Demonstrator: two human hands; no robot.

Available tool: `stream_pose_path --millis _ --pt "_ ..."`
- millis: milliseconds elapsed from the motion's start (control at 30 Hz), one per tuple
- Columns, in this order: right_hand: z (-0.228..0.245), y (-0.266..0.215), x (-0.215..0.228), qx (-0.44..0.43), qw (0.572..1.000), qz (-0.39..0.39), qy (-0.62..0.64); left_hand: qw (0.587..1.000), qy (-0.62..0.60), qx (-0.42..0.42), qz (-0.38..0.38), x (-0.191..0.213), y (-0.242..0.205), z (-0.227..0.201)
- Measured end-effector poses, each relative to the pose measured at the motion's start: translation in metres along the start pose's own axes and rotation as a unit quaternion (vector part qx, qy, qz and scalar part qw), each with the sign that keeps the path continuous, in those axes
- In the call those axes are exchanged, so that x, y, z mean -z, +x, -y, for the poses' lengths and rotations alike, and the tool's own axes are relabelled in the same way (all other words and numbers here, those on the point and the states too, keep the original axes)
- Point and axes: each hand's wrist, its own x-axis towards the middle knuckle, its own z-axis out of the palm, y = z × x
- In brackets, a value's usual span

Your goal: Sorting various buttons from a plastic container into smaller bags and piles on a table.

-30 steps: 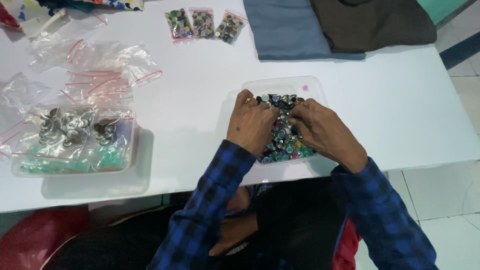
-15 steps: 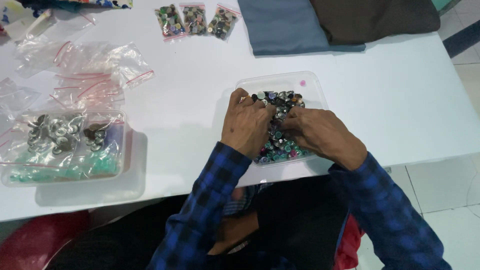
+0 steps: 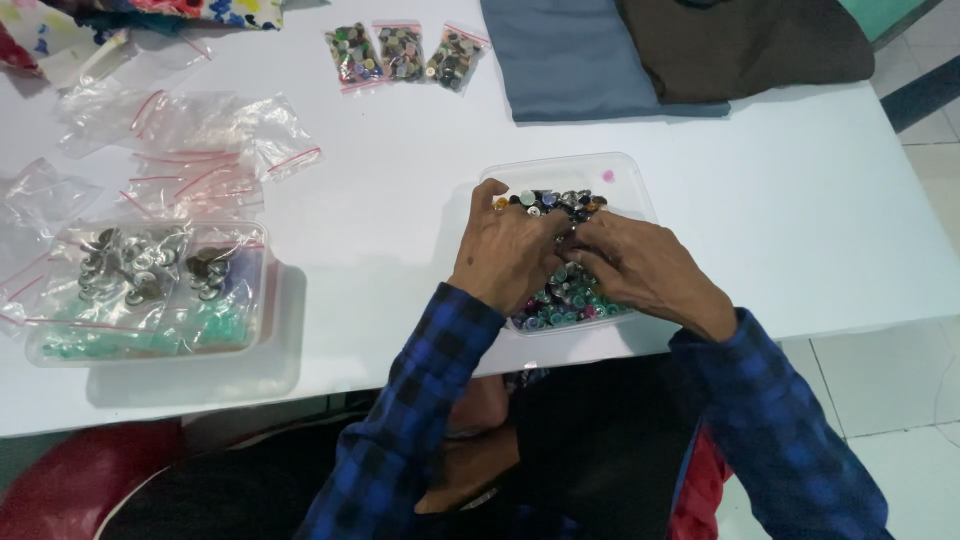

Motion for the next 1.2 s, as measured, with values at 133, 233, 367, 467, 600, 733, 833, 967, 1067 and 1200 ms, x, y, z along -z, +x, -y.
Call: stream_pose_path --millis 133,233,367,467,600,733,833,967,1067,1200 --pt "0.001 -0.001 -0.003 0.006 1.000 -0.007 -0.006 0.999 0.029 0.015 -0.007 -0.002 0.001 -0.007" --pt "0.000 0.001 -0.004 -0.008 1.000 0.000 -0.022 0.999 0.030 0.025 0.010 -0.007 0.006 -0.010" --pt "0.001 0.002 -0.006 -0.028 0.999 0.000 -0.033 0.998 0.044 0.032 0.026 -0.009 0.008 -0.014" --pt "0.007 0.004 -0.002 -0.043 0.999 0.010 -0.028 0.999 0.040 0.026 0.017 -0.010 0.010 -0.013" --pt "-0.003 0.001 -0.004 -0.027 0.999 0.030 0.002 0.998 0.048 -0.024 0.027 -0.004 0.013 -0.014" --pt "-0.011 0.003 -0.008 -0.024 0.999 0.031 -0.022 0.999 0.025 -0.030 0.011 -0.009 0.013 -0.008" --pt "-0.008 0.002 -0.006 -0.046 0.999 0.006 0.021 0.997 0.035 -0.044 -0.055 -0.007 0.009 -0.008" --pt "-0.006 -0.003 -0.007 -0.009 0.997 -0.059 0.057 0.993 0.083 -0.024 -0.082 0.001 0.004 -0.014" --pt "-0.006 -0.008 -0.006 0.037 0.992 -0.102 0.062 0.985 0.062 -0.031 -0.160 0.007 -0.007 -0.014" --pt "0.014 -0.015 -0.001 0.122 0.967 -0.222 0.020 0.944 -0.042 -0.065 -0.321 0.019 -0.029 -0.012"
